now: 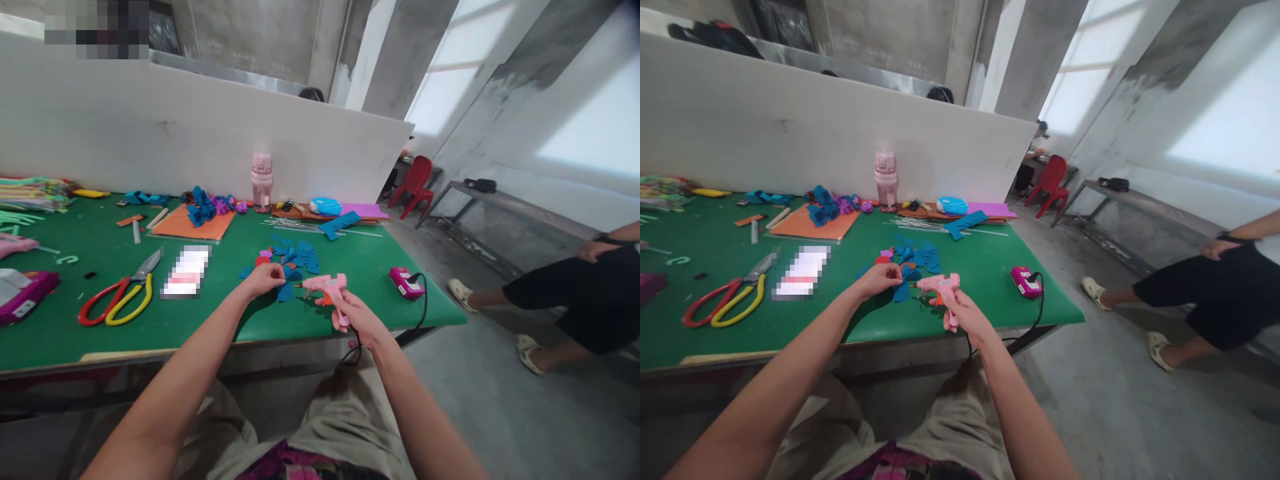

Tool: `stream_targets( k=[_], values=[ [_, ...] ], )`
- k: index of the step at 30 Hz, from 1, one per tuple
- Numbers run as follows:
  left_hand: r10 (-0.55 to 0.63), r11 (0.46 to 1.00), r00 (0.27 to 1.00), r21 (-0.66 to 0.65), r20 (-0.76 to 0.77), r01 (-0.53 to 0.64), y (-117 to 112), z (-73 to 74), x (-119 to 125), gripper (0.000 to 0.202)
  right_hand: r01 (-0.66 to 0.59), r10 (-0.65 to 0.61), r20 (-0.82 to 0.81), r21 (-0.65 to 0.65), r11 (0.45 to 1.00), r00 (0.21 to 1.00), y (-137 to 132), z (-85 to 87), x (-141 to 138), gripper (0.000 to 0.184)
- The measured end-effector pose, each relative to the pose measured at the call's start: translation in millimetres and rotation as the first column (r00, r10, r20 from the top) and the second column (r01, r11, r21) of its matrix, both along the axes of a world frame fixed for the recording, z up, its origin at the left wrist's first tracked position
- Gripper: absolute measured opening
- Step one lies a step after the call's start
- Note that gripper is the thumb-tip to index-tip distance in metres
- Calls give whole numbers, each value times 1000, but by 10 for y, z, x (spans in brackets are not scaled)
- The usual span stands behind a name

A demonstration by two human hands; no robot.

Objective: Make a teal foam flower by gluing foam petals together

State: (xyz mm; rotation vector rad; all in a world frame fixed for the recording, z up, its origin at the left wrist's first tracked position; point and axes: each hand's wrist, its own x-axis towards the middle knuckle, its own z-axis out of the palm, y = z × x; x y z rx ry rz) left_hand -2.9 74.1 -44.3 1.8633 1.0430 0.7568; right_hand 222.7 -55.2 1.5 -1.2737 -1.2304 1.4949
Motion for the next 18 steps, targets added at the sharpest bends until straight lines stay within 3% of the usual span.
stream_targets(
  k=[4, 18],
  values=[
    [-9, 1000, 1000, -7, 3, 9, -13, 19, 2, 12, -66, 63, 94, 30, 997, 994, -33, 29, -92, 41],
    [5, 999, 999, -33, 35, -4, -46, 69, 25, 11, -150, 65, 386, 195, 969, 920, -9, -60, -230, 32]
  ],
)
